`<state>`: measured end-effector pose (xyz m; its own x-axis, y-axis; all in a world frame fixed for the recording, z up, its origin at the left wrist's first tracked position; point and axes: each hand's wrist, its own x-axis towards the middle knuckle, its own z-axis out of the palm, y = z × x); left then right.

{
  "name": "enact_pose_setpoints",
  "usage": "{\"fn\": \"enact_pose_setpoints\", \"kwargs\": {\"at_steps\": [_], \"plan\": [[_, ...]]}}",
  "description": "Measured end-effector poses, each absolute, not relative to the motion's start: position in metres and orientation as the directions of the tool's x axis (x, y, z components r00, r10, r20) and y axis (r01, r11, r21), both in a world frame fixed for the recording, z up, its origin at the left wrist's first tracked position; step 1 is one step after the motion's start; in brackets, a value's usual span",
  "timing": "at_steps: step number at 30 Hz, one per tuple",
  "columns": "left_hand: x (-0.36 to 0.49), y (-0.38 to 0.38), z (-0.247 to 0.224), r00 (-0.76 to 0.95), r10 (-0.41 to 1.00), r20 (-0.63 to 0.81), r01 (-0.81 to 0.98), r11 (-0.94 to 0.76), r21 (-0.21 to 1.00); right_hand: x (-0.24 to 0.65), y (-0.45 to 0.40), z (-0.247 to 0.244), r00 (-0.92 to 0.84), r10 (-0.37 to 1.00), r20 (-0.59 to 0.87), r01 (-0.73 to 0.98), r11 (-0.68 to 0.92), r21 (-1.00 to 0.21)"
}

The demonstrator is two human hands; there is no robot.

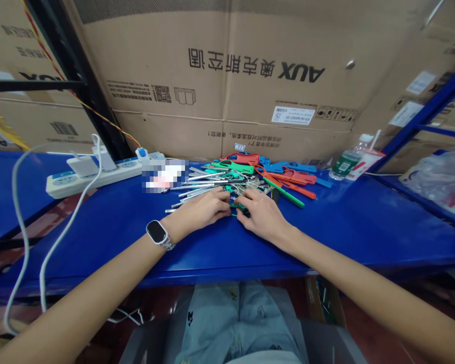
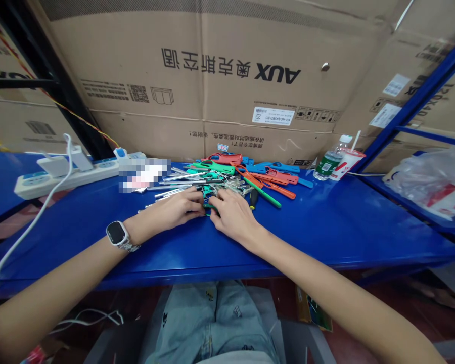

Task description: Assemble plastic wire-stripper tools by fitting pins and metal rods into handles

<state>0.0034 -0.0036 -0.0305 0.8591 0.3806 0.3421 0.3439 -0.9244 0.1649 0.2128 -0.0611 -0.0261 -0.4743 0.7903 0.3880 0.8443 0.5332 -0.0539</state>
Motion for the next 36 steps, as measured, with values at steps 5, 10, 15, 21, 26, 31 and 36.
{"fn": "enact_pose_setpoints", "kwargs": {"at_steps": [5, 10, 15, 21, 26, 31, 36], "plan": [[0.004, -0.004, -0.030, 0.881, 0.348, 0.319, 0.333, -0.937, 0.103, 0.211, -0.061, -0.024, -0.454, 0.810, 0.372, 0.866, 0.499, -0.028], [0.004, -0.004, -0.029, 0.880, 0.350, 0.321, 0.335, -0.937, 0.102, 0.208, -0.061, -0.021, -0.435, 0.835, 0.337, 0.886, 0.464, -0.005], [0.003, -0.005, -0.028, 0.878, 0.355, 0.322, 0.340, -0.935, 0.103, 0.208, -0.060, -0.022, -0.417, 0.846, 0.333, 0.892, 0.451, -0.028], [0.002, -0.006, -0.030, 0.855, 0.389, 0.343, 0.375, -0.920, 0.110, 0.215, -0.054, -0.030, -0.414, 0.832, 0.370, 0.846, 0.501, -0.180], [0.003, -0.010, -0.026, 0.859, 0.379, 0.345, 0.390, -0.920, 0.039, 0.219, -0.049, -0.035, -0.402, 0.823, 0.400, 0.794, 0.531, -0.294], [0.005, -0.014, -0.026, 0.858, 0.372, 0.354, 0.406, -0.914, -0.024, 0.219, -0.049, -0.037, -0.384, 0.829, 0.406, 0.803, 0.517, -0.296], [0.009, -0.017, -0.026, 0.836, 0.423, 0.351, 0.459, -0.888, -0.021, 0.213, -0.054, -0.032, -0.361, 0.857, 0.368, 0.859, 0.459, -0.226]]}}
